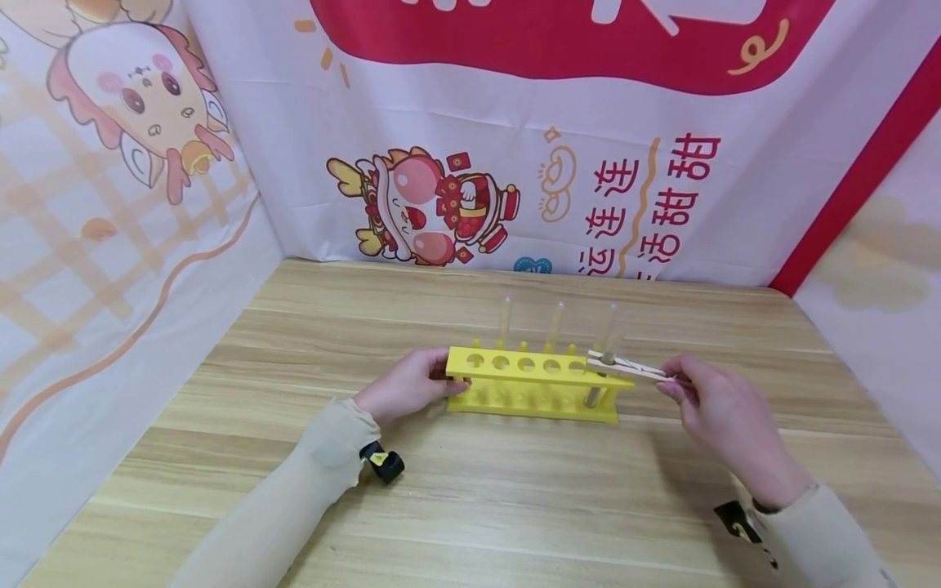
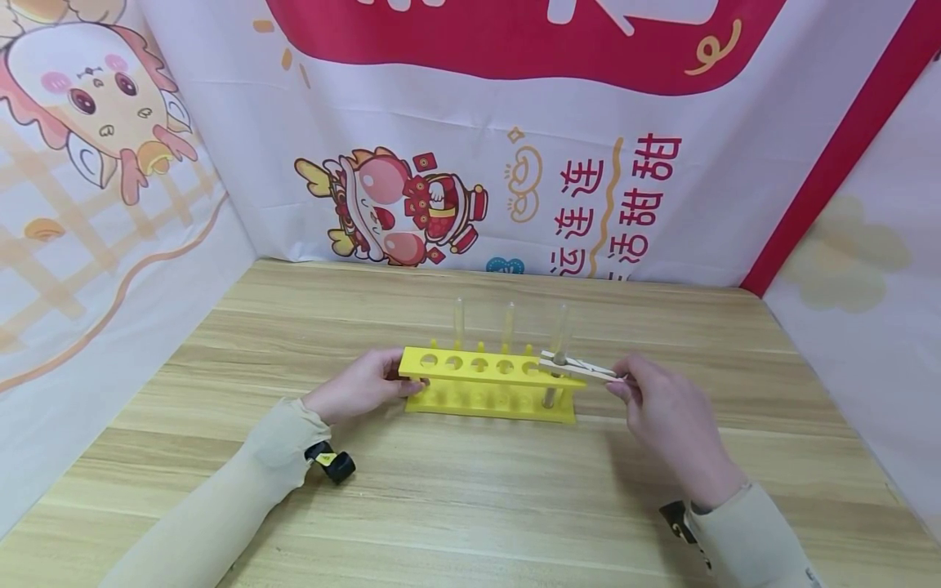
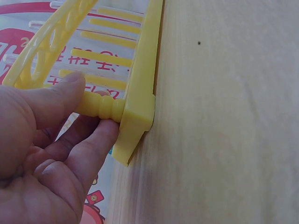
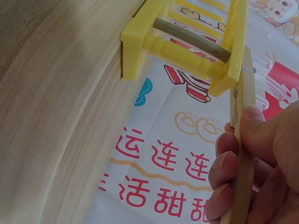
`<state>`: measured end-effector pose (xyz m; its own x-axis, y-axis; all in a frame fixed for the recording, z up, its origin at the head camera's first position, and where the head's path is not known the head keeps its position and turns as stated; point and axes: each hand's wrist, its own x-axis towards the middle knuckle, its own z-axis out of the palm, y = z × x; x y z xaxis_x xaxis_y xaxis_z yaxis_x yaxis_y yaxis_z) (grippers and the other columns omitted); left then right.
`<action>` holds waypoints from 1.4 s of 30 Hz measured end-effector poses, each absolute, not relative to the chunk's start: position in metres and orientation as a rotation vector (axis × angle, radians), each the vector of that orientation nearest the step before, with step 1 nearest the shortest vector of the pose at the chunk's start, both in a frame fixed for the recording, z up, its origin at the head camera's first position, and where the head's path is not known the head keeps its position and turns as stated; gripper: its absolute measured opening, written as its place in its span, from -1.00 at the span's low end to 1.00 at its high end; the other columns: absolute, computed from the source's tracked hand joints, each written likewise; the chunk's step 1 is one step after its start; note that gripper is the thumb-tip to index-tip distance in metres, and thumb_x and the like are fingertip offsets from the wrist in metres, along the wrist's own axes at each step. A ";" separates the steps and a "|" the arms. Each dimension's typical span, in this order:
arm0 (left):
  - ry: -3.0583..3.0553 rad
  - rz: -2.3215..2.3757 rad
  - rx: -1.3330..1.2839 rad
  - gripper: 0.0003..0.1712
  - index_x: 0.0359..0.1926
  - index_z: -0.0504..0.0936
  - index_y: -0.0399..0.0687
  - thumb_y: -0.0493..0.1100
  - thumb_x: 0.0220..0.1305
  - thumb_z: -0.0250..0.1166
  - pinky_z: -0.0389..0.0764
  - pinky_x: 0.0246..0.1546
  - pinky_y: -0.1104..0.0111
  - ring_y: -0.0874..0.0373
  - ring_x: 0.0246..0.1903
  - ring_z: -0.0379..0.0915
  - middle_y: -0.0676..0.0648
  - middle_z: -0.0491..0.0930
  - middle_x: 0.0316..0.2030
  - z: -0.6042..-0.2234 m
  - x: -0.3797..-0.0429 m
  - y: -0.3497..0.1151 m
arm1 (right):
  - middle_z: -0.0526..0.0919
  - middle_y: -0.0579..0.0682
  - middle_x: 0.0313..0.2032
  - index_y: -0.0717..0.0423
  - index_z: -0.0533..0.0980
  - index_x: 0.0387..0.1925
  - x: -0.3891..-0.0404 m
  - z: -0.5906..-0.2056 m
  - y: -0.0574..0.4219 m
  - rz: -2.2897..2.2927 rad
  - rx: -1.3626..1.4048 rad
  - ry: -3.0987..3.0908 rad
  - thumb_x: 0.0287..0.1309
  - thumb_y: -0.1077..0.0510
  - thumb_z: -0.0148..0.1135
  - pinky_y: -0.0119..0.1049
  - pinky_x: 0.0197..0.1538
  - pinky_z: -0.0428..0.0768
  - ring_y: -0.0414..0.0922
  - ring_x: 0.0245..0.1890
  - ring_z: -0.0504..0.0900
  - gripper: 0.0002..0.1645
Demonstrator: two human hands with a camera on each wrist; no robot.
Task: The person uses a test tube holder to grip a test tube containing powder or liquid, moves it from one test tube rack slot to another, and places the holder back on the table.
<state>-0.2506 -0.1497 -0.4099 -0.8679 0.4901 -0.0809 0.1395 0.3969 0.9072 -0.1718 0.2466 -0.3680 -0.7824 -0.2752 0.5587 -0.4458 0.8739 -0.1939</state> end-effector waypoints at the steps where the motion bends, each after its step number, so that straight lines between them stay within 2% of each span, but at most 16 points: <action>1: 2.324 1.461 0.549 -0.68 0.07 0.62 0.07 -0.22 0.30 0.35 0.55 0.05 0.23 0.13 -0.05 0.55 0.04 0.65 -0.01 -0.410 -0.251 -0.150 | 0.59 -0.07 -0.55 0.18 0.57 -0.30 -0.172 -0.368 0.247 0.430 0.524 -2.508 0.02 0.30 0.48 -0.24 -0.58 0.39 -0.23 -0.65 0.37 -0.77; 8: 2.330 1.455 0.554 -0.69 0.06 0.62 0.08 -0.21 0.31 0.35 0.55 0.04 0.23 0.13 -0.07 0.55 0.04 0.66 -0.03 -0.410 -0.250 -0.150 | 0.61 -0.06 -0.55 0.18 0.58 -0.30 -0.172 -0.368 0.247 0.429 0.529 -2.482 0.00 0.30 0.50 -0.27 -0.61 0.37 -0.25 -0.66 0.37 -0.77; 17: 2.320 1.461 0.553 -0.69 0.06 0.62 0.07 -0.22 0.31 0.35 0.56 0.03 0.24 0.13 -0.07 0.56 0.04 0.66 -0.03 -0.407 -0.250 -0.148 | 0.64 0.00 -0.53 0.21 0.59 -0.34 -0.170 -0.364 0.246 0.431 0.506 -2.459 -0.01 0.32 0.50 -0.15 -0.57 0.45 -0.20 -0.62 0.45 -0.79; 26: 2.317 1.462 0.573 -0.70 0.05 0.62 0.03 -0.25 0.31 0.34 0.57 0.01 0.26 0.12 -0.08 0.57 0.00 0.67 -0.03 -0.408 -0.250 -0.147 | 0.57 -0.04 -0.60 0.21 0.58 -0.33 -0.168 -0.356 0.245 0.424 0.481 -2.455 0.03 0.33 0.47 -0.26 -0.61 0.35 -0.22 -0.68 0.33 -0.81; 35: 2.309 1.473 0.563 -0.71 0.05 0.63 0.04 -0.23 0.31 0.34 0.57 0.02 0.25 0.12 -0.08 0.56 0.01 0.66 -0.04 -0.410 -0.250 -0.149 | 0.55 -0.03 -0.63 0.21 0.57 -0.36 -0.170 -0.341 0.245 0.415 0.470 -2.384 -0.03 0.33 0.51 -0.23 -0.63 0.33 -0.20 -0.70 0.32 -0.77; 42: 2.318 1.464 0.556 -0.71 0.04 0.63 0.05 -0.22 0.31 0.35 0.56 0.02 0.25 0.12 -0.09 0.56 0.01 0.67 -0.04 -0.410 -0.249 -0.149 | 0.59 0.05 -0.59 0.27 0.57 -0.33 -0.170 -0.323 0.245 0.393 0.463 -2.335 -0.06 0.35 0.52 -0.18 -0.61 0.38 -0.14 -0.68 0.38 -0.74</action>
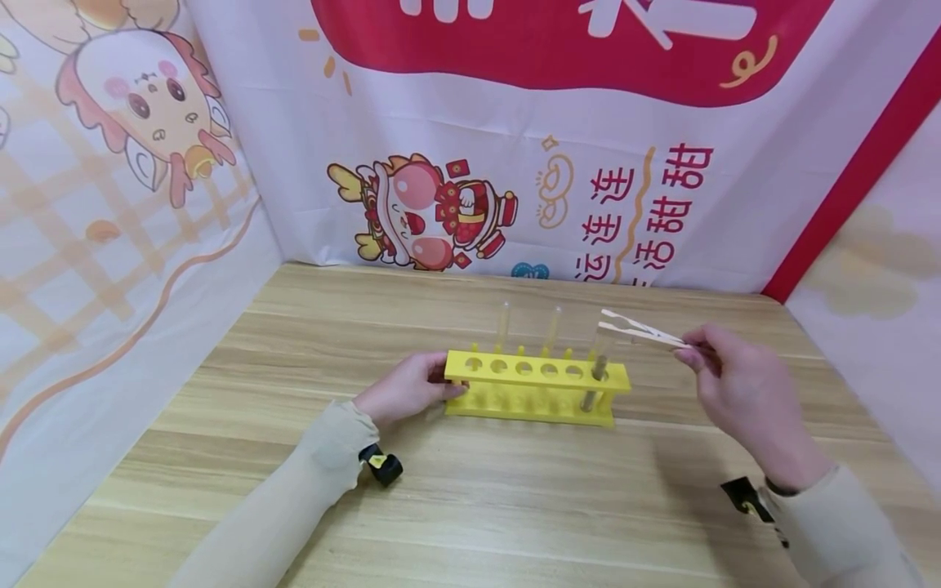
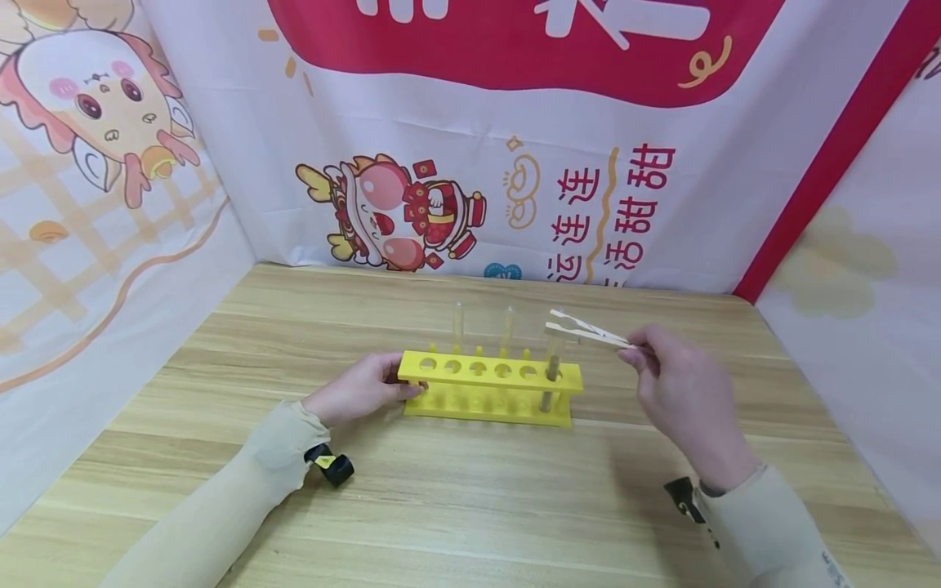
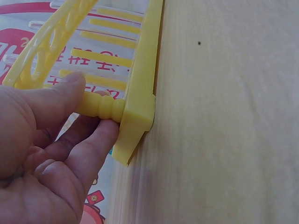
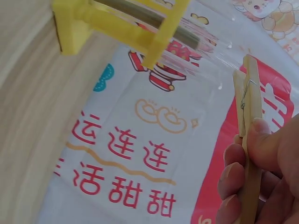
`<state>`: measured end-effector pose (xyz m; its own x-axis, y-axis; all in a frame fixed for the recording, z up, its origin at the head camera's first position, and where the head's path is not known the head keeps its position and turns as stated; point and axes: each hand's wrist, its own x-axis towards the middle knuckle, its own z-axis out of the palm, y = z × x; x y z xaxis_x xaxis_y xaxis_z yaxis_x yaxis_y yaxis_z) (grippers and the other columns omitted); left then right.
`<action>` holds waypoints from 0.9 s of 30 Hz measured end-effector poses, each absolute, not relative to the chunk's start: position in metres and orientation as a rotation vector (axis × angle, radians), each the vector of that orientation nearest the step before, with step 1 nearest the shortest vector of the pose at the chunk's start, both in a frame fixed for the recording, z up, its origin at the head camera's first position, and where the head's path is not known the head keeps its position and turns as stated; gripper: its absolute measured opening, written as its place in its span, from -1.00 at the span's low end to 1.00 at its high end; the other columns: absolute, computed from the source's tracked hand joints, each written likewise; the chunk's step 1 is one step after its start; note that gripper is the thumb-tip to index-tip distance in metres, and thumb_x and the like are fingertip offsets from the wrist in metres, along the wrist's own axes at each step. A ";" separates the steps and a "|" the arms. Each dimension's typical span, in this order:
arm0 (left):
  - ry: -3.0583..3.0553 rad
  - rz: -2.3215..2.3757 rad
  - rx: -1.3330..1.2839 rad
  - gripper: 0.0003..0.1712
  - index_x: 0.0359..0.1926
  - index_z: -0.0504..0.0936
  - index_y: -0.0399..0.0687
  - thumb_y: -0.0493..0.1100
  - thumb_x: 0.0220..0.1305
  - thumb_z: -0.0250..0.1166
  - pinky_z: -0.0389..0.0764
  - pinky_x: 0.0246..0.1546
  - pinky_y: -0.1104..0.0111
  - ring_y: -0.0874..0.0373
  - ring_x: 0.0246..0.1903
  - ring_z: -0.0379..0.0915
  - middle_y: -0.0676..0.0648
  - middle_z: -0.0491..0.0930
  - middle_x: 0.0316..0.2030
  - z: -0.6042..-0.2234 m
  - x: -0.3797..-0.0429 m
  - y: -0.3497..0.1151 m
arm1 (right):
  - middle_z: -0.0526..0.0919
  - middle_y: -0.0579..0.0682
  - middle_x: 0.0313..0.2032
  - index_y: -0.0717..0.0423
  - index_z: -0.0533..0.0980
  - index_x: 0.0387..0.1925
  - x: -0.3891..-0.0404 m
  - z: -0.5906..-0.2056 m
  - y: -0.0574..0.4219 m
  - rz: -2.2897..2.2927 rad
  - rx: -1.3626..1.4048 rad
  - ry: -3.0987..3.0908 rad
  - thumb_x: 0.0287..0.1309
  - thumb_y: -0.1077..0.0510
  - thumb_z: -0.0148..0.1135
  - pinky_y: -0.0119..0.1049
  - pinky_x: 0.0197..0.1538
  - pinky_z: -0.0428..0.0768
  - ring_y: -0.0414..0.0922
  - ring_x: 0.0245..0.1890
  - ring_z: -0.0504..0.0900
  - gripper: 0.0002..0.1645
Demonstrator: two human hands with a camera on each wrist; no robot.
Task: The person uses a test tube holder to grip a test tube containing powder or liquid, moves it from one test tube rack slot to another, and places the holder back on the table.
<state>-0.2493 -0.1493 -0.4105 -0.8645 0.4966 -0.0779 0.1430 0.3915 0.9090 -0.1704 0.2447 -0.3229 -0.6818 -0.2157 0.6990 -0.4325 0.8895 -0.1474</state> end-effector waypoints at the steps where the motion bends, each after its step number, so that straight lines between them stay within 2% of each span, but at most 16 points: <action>1: 2.316 1.466 0.556 -0.71 0.04 0.63 0.05 -0.22 0.31 0.35 0.56 0.02 0.25 0.12 -0.08 0.56 0.01 0.67 -0.04 -0.410 -0.249 -0.149 | 0.59 0.06 -0.58 0.27 0.57 -0.33 -0.171 -0.321 0.245 0.395 0.462 -2.325 -0.06 0.36 0.51 -0.17 -0.60 0.39 -0.13 -0.67 0.39 -0.74; 7: 2.316 1.469 0.561 -0.70 0.05 0.63 0.04 -0.23 0.31 0.35 0.56 0.03 0.25 0.13 -0.08 0.56 -0.01 0.66 -0.03 -0.409 -0.248 -0.149 | 0.57 0.06 -0.59 0.29 0.58 -0.31 -0.171 -0.304 0.250 0.386 0.438 -2.264 -0.08 0.36 0.52 -0.31 -0.56 0.29 -0.13 -0.64 0.35 -0.72; 16: 2.318 1.464 0.558 -0.72 0.03 0.63 0.04 -0.24 0.30 0.35 0.57 0.02 0.25 0.13 -0.08 0.56 0.00 0.67 -0.04 -0.409 -0.248 -0.149 | 0.57 0.12 -0.55 0.30 0.57 -0.24 -0.163 -0.278 0.260 0.328 0.377 -2.239 -0.03 0.32 0.49 -0.34 -0.52 0.27 -0.05 -0.62 0.38 -0.70; 21: 2.311 1.478 0.558 -0.73 0.01 0.63 -0.01 -0.28 0.30 0.34 0.58 -0.01 0.26 0.11 -0.09 0.58 -0.04 0.67 -0.06 -0.409 -0.248 -0.149 | 0.58 0.16 -0.52 0.34 0.55 -0.19 -0.161 -0.270 0.266 0.334 0.359 -2.292 0.00 0.32 0.48 -0.46 -0.57 0.22 -0.13 -0.65 0.30 -0.67; 27: 2.312 1.482 0.560 -0.73 0.01 0.63 0.00 -0.28 0.30 0.34 0.58 0.00 0.26 0.11 -0.09 0.57 -0.04 0.67 -0.06 -0.410 -0.248 -0.148 | 0.62 0.19 -0.49 0.35 0.56 -0.17 -0.163 -0.272 0.274 0.341 0.358 -2.319 -0.02 0.33 0.50 -0.51 -0.56 0.22 -0.18 -0.64 0.33 -0.64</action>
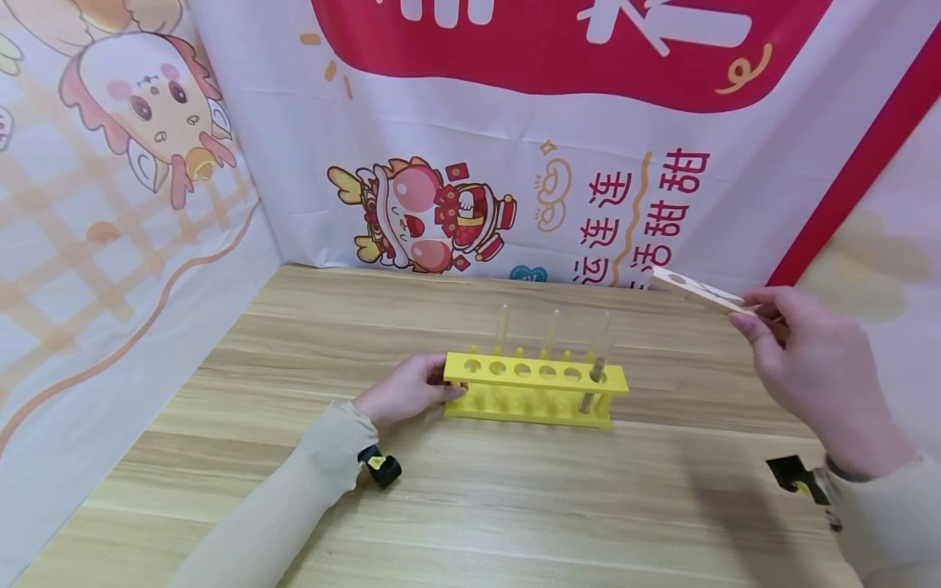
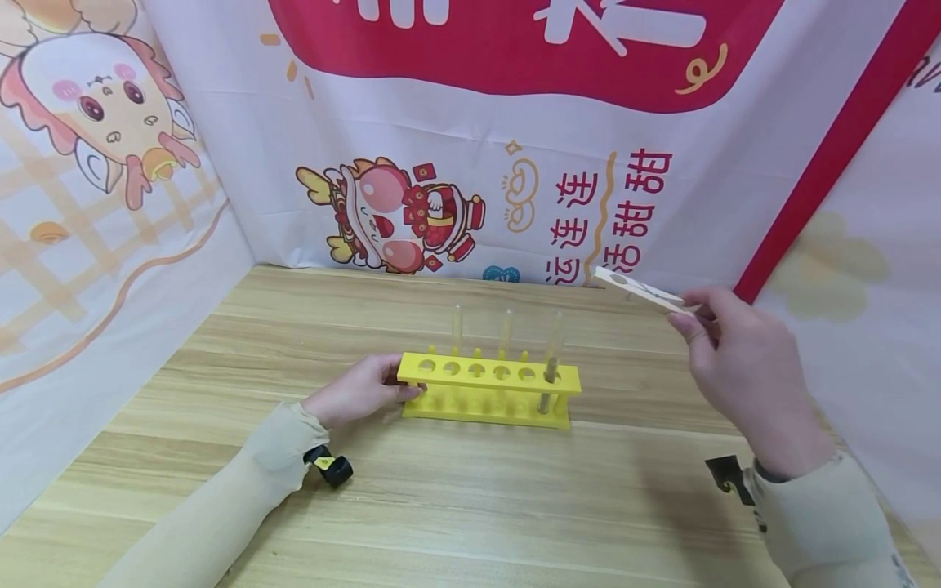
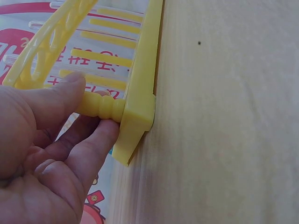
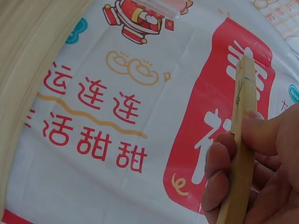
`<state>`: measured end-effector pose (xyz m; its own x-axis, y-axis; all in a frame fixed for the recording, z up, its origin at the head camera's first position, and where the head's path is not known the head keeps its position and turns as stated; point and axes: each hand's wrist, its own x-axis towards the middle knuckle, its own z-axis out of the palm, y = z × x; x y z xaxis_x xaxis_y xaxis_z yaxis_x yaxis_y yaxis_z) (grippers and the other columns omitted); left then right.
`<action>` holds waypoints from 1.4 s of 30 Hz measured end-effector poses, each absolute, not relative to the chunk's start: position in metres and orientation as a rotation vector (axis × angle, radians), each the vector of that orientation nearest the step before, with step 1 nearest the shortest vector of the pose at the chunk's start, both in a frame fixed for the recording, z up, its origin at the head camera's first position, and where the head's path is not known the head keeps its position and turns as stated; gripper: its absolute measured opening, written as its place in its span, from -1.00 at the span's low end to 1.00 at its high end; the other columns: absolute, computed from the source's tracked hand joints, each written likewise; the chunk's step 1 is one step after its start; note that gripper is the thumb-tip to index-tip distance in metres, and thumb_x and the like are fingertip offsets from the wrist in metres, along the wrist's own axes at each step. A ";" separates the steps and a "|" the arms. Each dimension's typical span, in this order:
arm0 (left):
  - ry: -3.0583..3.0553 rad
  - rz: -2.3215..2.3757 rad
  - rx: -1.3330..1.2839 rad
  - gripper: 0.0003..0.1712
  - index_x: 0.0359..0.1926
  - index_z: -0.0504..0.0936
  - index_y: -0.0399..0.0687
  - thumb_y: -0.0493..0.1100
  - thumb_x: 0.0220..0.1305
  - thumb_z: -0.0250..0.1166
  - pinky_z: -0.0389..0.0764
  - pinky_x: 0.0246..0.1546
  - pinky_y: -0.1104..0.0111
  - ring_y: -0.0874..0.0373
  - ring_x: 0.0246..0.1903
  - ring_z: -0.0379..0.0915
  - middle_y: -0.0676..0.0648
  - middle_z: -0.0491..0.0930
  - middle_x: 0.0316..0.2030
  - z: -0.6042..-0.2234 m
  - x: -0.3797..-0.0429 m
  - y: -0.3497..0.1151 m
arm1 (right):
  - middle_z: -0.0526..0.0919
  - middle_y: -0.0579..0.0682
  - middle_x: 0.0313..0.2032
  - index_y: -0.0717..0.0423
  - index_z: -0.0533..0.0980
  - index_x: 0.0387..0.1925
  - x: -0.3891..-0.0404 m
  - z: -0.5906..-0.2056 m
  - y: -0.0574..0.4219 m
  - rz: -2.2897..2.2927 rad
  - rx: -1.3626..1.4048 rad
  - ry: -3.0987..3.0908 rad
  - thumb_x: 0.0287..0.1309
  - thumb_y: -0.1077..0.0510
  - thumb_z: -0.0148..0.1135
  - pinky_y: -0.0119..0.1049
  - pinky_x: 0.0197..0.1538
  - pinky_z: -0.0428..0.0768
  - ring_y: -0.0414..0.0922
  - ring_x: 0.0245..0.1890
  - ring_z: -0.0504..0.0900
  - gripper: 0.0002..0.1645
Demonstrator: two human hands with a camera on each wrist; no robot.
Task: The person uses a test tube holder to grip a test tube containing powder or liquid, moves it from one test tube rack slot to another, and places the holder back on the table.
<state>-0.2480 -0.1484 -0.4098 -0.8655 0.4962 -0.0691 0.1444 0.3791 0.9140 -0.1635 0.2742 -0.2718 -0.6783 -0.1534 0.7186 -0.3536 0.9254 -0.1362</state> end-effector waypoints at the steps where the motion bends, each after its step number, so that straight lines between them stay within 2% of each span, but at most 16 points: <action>1: 2.313 1.480 0.562 -0.73 0.01 0.63 0.00 -0.28 0.30 0.34 0.58 0.00 0.26 0.12 -0.08 0.57 -0.03 0.67 -0.06 -0.410 -0.248 -0.148 | 0.62 0.19 -0.48 0.35 0.56 -0.17 -0.164 -0.273 0.275 0.340 0.359 -2.320 -0.03 0.33 0.50 -0.51 -0.55 0.22 -0.18 -0.63 0.33 -0.63; 8: 2.317 1.480 0.561 -0.74 0.00 0.63 0.01 -0.26 0.30 0.35 0.58 0.00 0.25 0.11 -0.08 0.57 -0.02 0.67 -0.07 -0.410 -0.248 -0.149 | 0.60 0.20 -0.45 0.35 0.55 -0.14 -0.170 -0.281 0.283 0.352 0.352 -2.352 -0.02 0.34 0.50 -0.54 -0.59 0.21 -0.12 -0.62 0.33 -0.61; 13: 2.317 1.483 0.566 -0.76 -0.02 0.64 0.01 -0.25 0.30 0.35 0.59 -0.02 0.26 0.11 -0.10 0.57 -0.02 0.68 -0.10 -0.411 -0.249 -0.149 | 0.61 0.22 -0.44 0.35 0.55 -0.16 -0.174 -0.288 0.292 0.378 0.330 -2.379 0.00 0.34 0.48 -0.54 -0.62 0.26 0.03 -0.62 0.48 -0.65; 16: 2.320 1.481 0.571 -0.77 -0.03 0.64 0.02 -0.24 0.30 0.35 0.58 -0.02 0.26 0.11 -0.10 0.57 -0.02 0.68 -0.10 -0.411 -0.249 -0.149 | 0.64 0.26 -0.44 0.35 0.56 -0.19 -0.177 -0.292 0.300 0.400 0.298 -2.409 0.02 0.32 0.47 -0.46 -0.60 0.34 0.14 -0.55 0.58 -0.68; 19: 2.318 1.481 0.572 -0.76 -0.03 0.64 0.02 -0.24 0.30 0.35 0.58 -0.01 0.26 0.12 -0.10 0.57 -0.01 0.68 -0.09 -0.411 -0.249 -0.149 | 0.64 0.27 -0.45 0.35 0.57 -0.22 -0.181 -0.298 0.308 0.406 0.248 -2.449 0.06 0.29 0.45 -0.26 -0.55 0.40 0.17 -0.52 0.59 -0.72; 22: 2.308 1.485 0.568 -0.75 -0.01 0.64 0.01 -0.25 0.30 0.35 0.58 -0.01 0.25 0.12 -0.09 0.57 -0.02 0.67 -0.08 -0.410 -0.248 -0.149 | 0.61 0.26 -0.48 0.34 0.57 -0.24 -0.185 -0.306 0.319 0.411 0.203 -2.486 0.07 0.27 0.42 -0.10 -0.53 0.36 0.15 -0.52 0.53 -0.75; 24: 2.305 1.485 0.564 -0.74 0.00 0.64 0.01 -0.25 0.30 0.35 0.57 0.00 0.26 0.12 -0.09 0.57 -0.02 0.67 -0.07 -0.410 -0.248 -0.149 | 0.57 0.23 -0.49 0.34 0.59 -0.26 -0.188 -0.313 0.327 0.392 0.186 -2.506 0.07 0.25 0.42 -0.07 -0.51 0.32 0.13 -0.52 0.48 -0.75; 29: 2.299 1.488 0.555 -0.73 0.00 0.63 0.01 -0.25 0.30 0.35 0.57 0.00 0.26 0.11 -0.08 0.57 -0.02 0.67 -0.06 -0.410 -0.248 -0.150 | 0.50 0.15 -0.49 0.35 0.60 -0.21 -0.194 -0.328 0.347 0.397 0.086 -2.673 0.19 0.09 0.34 -0.15 -0.51 0.30 0.08 -0.48 0.42 -0.66; 33: 2.293 1.493 0.553 -0.73 0.01 0.63 0.01 -0.24 0.29 0.35 0.58 -0.01 0.26 0.11 -0.09 0.57 -0.03 0.67 -0.06 -0.410 -0.248 -0.150 | 0.55 0.06 -0.50 0.32 0.57 -0.14 -0.197 -0.341 0.363 0.437 0.003 -2.815 0.28 -0.04 0.25 -0.22 -0.52 0.31 0.01 -0.51 0.45 -0.56; 37: 2.299 1.487 0.554 -0.72 0.02 0.63 0.02 -0.24 0.29 0.35 0.58 -0.01 0.26 0.12 -0.09 0.57 -0.02 0.67 -0.07 -0.411 -0.249 -0.151 | 0.58 -0.01 -0.57 0.35 0.56 -0.18 -0.200 -0.356 0.377 0.484 -0.041 -2.927 0.29 -0.06 0.22 -0.23 -0.56 0.33 -0.03 -0.59 0.44 -0.52; 42: 2.297 1.490 0.563 -0.73 0.00 0.63 0.02 -0.24 0.29 0.36 0.58 -0.01 0.26 0.11 -0.09 0.57 -0.02 0.67 -0.07 -0.412 -0.250 -0.150 | 0.55 -0.06 -0.60 0.32 0.60 -0.27 -0.204 -0.369 0.390 0.512 -0.102 -3.059 0.26 -0.07 0.23 -0.21 -0.54 0.37 -0.04 -0.58 0.45 -0.55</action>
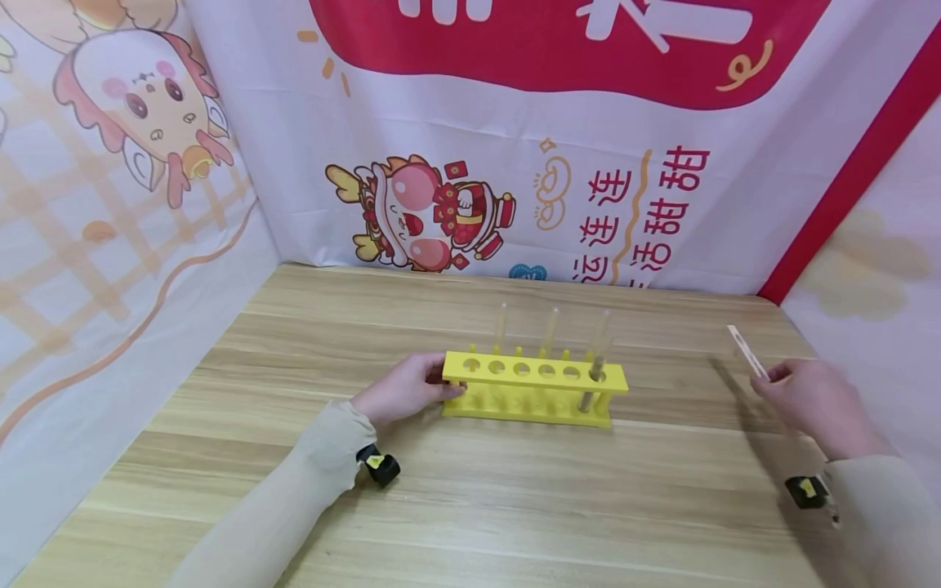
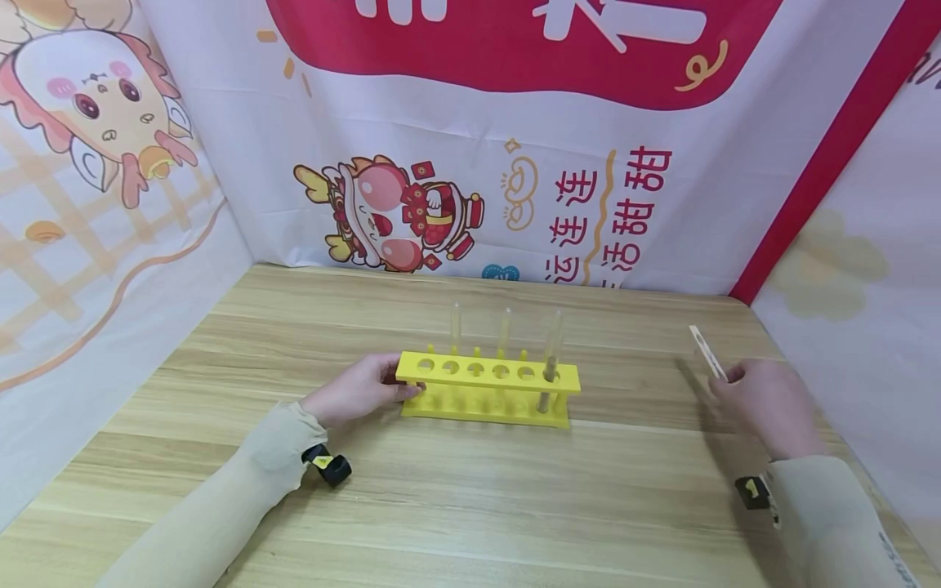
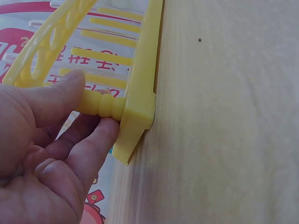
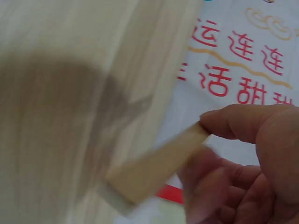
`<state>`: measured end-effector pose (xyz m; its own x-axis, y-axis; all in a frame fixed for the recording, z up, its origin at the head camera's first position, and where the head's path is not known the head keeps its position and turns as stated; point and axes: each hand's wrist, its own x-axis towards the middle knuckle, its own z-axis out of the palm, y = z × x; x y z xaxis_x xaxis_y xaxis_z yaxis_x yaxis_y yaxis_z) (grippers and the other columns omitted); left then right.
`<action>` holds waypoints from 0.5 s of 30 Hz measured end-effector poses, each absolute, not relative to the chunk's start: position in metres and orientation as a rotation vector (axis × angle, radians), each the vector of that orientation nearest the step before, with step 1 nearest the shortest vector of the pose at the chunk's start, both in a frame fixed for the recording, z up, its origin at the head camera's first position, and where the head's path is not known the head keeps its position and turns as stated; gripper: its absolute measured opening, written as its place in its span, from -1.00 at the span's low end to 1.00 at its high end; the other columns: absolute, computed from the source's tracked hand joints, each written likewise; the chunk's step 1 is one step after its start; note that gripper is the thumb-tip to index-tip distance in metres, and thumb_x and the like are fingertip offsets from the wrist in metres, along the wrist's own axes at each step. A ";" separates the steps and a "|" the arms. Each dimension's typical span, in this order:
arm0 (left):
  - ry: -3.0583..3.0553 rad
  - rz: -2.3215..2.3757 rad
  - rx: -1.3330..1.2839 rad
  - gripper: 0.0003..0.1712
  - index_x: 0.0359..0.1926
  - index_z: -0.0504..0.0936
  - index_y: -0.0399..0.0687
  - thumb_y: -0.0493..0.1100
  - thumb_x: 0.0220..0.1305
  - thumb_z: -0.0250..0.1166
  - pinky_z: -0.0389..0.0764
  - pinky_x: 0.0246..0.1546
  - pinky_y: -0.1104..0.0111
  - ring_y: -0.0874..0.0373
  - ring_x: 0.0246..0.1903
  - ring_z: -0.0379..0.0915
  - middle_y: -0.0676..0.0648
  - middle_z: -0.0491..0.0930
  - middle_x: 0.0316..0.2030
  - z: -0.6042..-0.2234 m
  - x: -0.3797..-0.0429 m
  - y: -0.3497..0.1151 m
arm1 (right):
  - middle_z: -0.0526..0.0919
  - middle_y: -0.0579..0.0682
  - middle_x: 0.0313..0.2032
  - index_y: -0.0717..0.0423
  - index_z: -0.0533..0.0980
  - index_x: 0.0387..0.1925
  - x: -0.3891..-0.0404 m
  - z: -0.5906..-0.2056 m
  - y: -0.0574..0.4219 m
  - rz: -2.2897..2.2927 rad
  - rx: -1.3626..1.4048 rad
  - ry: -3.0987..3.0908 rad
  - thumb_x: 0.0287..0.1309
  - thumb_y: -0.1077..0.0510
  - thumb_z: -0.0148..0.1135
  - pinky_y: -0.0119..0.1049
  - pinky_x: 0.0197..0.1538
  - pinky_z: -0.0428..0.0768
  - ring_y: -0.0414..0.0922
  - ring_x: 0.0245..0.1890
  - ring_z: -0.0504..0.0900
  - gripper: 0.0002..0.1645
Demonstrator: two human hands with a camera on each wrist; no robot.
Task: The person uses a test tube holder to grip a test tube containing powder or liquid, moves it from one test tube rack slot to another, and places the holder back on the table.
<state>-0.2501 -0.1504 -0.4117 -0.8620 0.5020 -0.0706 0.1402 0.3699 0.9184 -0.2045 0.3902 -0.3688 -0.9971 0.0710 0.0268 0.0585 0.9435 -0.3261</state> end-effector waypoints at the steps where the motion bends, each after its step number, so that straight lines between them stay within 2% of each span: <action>1: 2.296 1.491 0.565 -0.73 0.00 0.63 0.01 -0.25 0.29 0.36 0.58 -0.01 0.26 0.11 -0.09 0.57 -0.02 0.67 -0.07 -0.412 -0.250 -0.150 | 0.56 -0.05 -0.58 0.30 0.61 -0.30 -0.205 -0.370 0.392 0.512 -0.110 -3.083 0.25 -0.06 0.23 -0.22 -0.52 0.37 -0.03 -0.55 0.45 -0.57; 8: 2.293 1.499 0.566 -0.75 -0.01 0.63 0.00 -0.26 0.30 0.35 0.59 -0.02 0.26 0.10 -0.10 0.57 -0.04 0.67 -0.08 -0.413 -0.251 -0.150 | 0.54 -0.03 -0.59 0.22 0.62 -0.46 -0.209 -0.376 0.398 0.463 -0.063 -3.151 0.22 -0.02 0.24 -0.21 -0.52 0.38 -0.04 -0.56 0.45 -0.63; 15: 2.315 1.475 0.564 -0.78 -0.04 0.64 0.00 -0.24 0.29 0.36 0.58 -0.02 0.25 0.11 -0.11 0.57 -0.03 0.68 -0.10 -0.411 -0.250 -0.149 | 0.46 -0.13 -0.72 0.04 0.54 -0.66 -0.217 -0.384 0.401 0.339 0.037 -3.146 0.29 -0.14 0.17 -0.20 -0.53 0.35 -0.10 -0.63 0.41 -0.51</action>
<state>-0.2502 -0.1492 -0.4113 -0.8645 0.4979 -0.0686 0.1482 0.3828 0.9119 -0.2167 0.4008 -0.3836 -0.9995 -0.0258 -0.0205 -0.0208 0.9768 -0.2133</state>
